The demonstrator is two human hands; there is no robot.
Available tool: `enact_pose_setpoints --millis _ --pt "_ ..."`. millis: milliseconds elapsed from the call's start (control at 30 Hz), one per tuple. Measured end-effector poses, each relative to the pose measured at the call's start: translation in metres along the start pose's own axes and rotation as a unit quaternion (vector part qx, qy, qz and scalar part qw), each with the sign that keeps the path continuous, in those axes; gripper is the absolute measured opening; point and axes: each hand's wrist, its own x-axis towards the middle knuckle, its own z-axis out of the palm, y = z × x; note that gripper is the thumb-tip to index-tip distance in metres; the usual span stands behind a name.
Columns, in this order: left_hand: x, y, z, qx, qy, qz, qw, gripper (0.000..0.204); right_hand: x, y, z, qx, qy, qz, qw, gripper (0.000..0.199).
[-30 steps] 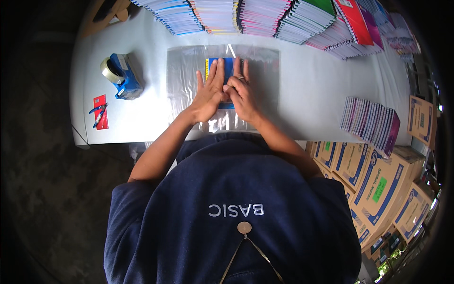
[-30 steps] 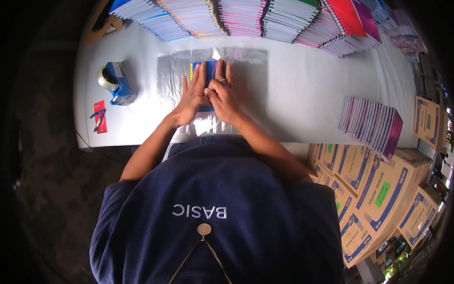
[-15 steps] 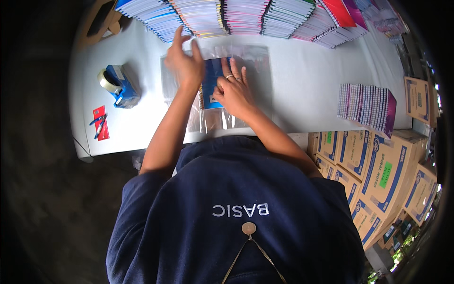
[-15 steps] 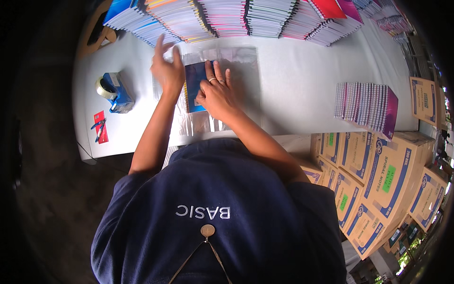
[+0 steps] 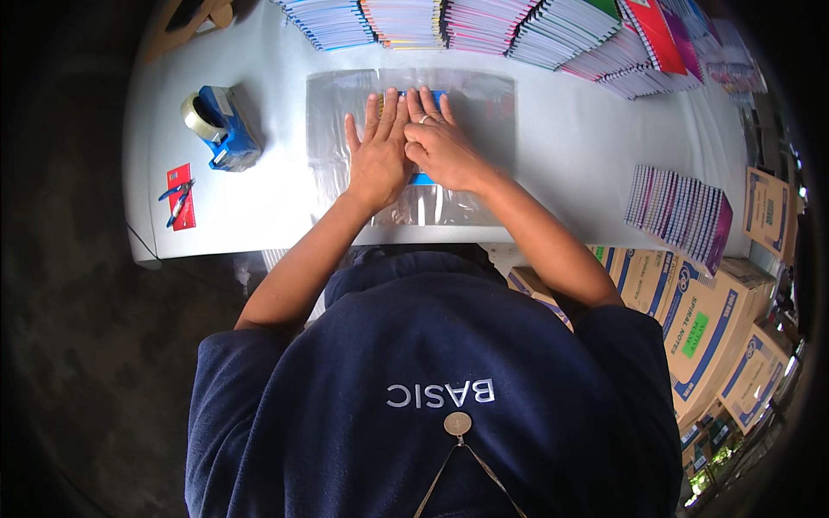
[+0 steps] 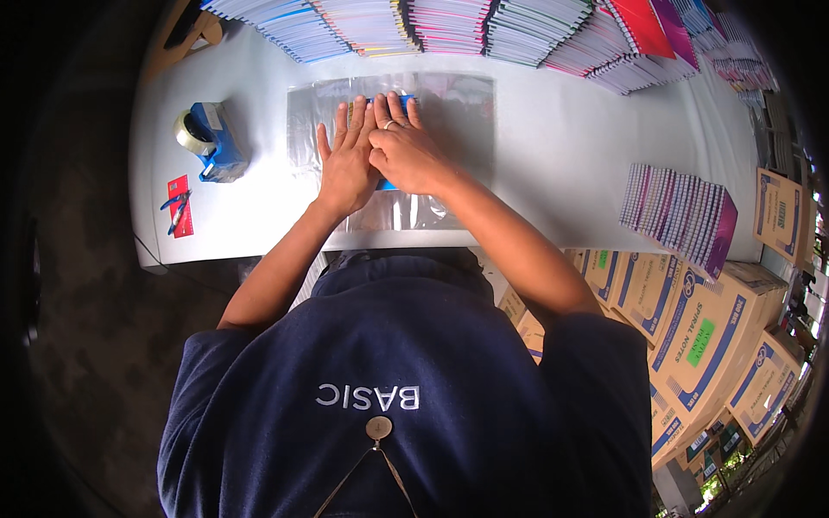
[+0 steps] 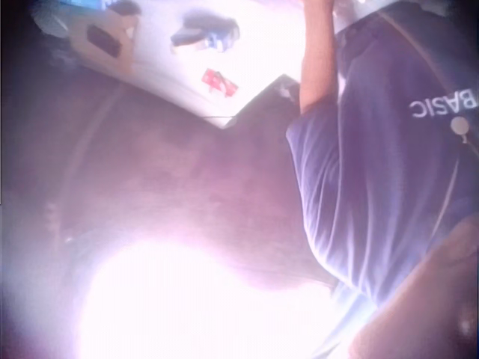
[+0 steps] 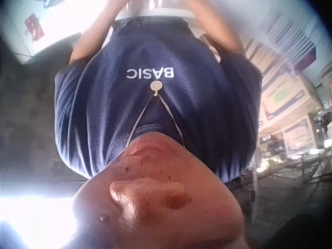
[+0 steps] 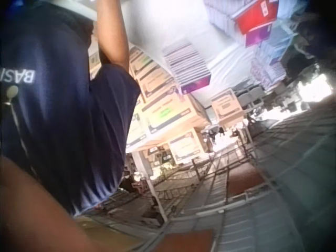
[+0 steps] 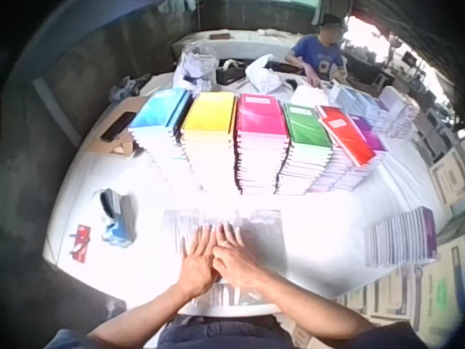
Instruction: The person places small notebooks into a plastic bag, seals the bag with tape, and moves stacks of notebooks from the table.
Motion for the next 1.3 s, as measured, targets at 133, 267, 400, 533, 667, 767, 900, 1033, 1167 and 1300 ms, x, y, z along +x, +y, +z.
enact_pose_setpoints --millis 133,267,400,533,667,767,900,1033,1167,1300 --pt "-0.008 0.005 0.006 0.034 0.004 -0.016 0.999 0.067 0.0 0.009 -0.009 0.078 -0.025 -0.009 0.997 0.023" --pt "-0.067 0.036 -0.002 -0.02 0.015 -0.007 1.0 0.07 -0.001 0.007 -0.015 0.038 -0.053 0.001 0.998 0.025" --pt "-0.079 0.036 -0.006 -0.121 0.089 0.137 0.979 0.062 0.005 0.0 -0.029 0.014 -0.105 0.019 0.994 0.027" --pt "-0.047 0.05 -0.007 -0.112 0.118 0.136 0.977 0.048 0.01 0.007 -0.035 0.022 -0.16 0.008 0.987 0.027" --pt "-0.066 0.042 -0.022 -0.229 -0.039 0.143 0.962 0.01 0.009 -0.003 -0.037 0.012 -0.171 0.008 0.985 0.023" --pt "-0.086 0.017 -0.051 -0.418 0.011 0.046 0.907 0.019 0.009 -0.006 -0.038 0.019 -0.15 -0.008 0.988 0.015" --pt "-0.067 -0.104 -0.085 -0.112 0.385 -0.218 0.89 0.023 0.008 -0.011 -0.044 -0.005 -0.152 0.039 0.988 0.006" --pt "-0.055 -0.17 -0.121 -0.422 0.2 -0.541 0.699 0.039 0.011 -0.009 -0.038 0.007 -0.126 0.053 0.991 0.034" --pt "-0.054 -0.204 -0.125 -0.53 0.099 -0.501 0.677 0.041 0.013 -0.02 -0.04 0.011 -0.11 0.079 0.991 0.048" --pt "-0.07 -0.203 -0.113 -0.643 0.165 -0.38 0.645 0.025 0.011 -0.017 -0.042 0.01 -0.104 0.071 0.992 0.052"
